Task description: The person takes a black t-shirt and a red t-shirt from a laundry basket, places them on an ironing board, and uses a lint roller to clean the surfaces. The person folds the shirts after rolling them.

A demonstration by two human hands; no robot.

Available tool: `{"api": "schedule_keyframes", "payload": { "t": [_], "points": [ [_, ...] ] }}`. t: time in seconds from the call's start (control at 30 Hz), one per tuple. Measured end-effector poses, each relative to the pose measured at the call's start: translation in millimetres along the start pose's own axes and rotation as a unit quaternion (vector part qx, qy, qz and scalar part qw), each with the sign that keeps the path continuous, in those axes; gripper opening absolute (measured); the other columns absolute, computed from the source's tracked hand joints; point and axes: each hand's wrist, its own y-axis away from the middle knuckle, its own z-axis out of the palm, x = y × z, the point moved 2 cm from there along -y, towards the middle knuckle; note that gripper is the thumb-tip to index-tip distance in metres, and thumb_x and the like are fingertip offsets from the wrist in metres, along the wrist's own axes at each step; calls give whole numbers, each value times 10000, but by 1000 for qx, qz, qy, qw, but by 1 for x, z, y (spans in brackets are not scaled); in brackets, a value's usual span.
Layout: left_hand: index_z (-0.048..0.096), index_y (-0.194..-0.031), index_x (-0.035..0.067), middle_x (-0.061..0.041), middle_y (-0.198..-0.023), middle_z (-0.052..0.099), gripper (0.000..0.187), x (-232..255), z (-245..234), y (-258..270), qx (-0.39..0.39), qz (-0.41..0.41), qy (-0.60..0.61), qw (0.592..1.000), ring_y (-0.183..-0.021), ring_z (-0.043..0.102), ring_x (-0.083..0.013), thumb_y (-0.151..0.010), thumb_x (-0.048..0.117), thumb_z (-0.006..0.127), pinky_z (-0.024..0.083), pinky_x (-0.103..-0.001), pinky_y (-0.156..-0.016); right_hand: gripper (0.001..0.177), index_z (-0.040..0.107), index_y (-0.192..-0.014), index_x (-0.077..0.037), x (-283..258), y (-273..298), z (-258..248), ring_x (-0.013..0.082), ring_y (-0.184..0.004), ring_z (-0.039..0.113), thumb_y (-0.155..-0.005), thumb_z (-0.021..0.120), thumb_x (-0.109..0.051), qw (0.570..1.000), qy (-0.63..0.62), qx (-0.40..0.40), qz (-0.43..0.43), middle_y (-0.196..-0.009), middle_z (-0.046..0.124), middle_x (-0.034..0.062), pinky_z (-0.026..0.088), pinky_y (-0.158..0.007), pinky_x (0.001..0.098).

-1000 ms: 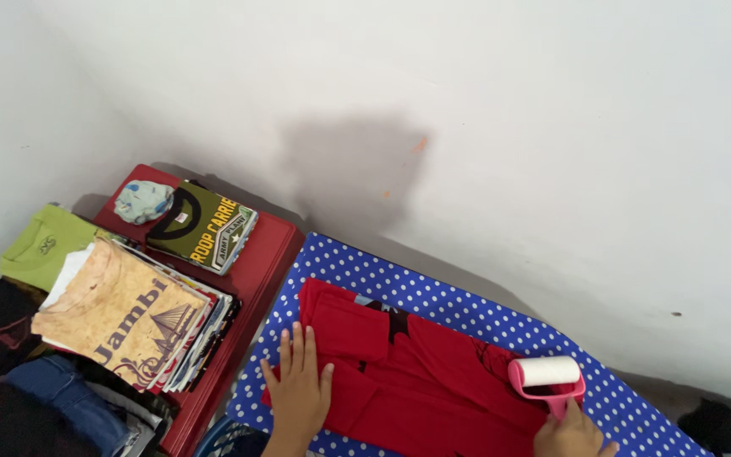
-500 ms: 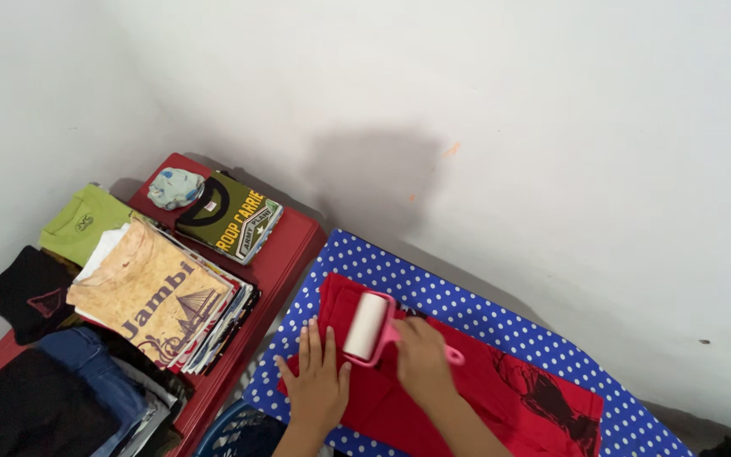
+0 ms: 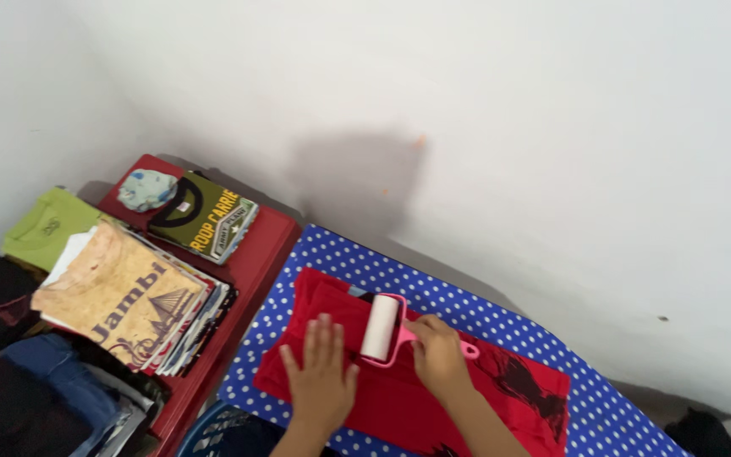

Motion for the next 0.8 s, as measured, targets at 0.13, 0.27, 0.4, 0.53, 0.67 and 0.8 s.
{"api": "schedule_keyframes", "payload": {
  "t": [0.13,0.27,0.4,0.53,0.67,0.8],
  "points": [
    [174,-1594,119,-71,-1722,27,789,62,11,15,-86,92,55,991,-1552,-7,-259,-967,478,493,-10,-702,-1166,385,787,-1002,-18,34,30,-40,337,-816,697,-651,679,100,995,74,43,-47,-874,723,124,514,-788,477],
    [130,-1611,135,-61,-1706,3,794,100,19,21,-154,101,69,981,-1566,-28,-249,-992,490,477,-23,-693,-1185,346,789,-977,-53,86,69,-85,320,-817,710,-672,685,73,995,82,50,20,-928,734,110,570,-769,420],
    [85,-1625,161,-40,-1719,-30,803,120,21,21,-211,90,48,972,-1576,-59,-227,-999,505,451,-30,-677,-1206,316,791,-979,-69,137,116,-134,300,-845,719,-705,693,54,986,123,47,105,-942,743,83,578,-804,404],
    [58,-1626,153,-54,-1716,-47,796,138,24,26,-221,107,30,969,-1574,-68,-234,-1016,506,430,-29,-681,-1201,318,772,-989,-85,174,160,-175,295,-966,694,-717,682,54,963,242,27,114,-970,732,63,506,-913,468],
    [63,-1629,152,-57,-1719,-22,810,168,37,36,-222,133,54,964,-1584,-39,-242,-1011,511,444,7,-640,-1225,371,687,-1129,-87,203,201,-187,366,-1024,643,-782,645,38,938,227,125,230,-1081,675,137,489,-900,477],
    [53,-1629,125,-80,-1723,-12,819,204,53,48,-237,182,118,947,-1585,-18,-276,-1017,497,449,49,-595,-1232,464,602,-1271,-28,210,224,-152,452,-1006,603,-816,604,64,913,165,230,294,-1132,576,259,496,-898,482]
  ]
}}
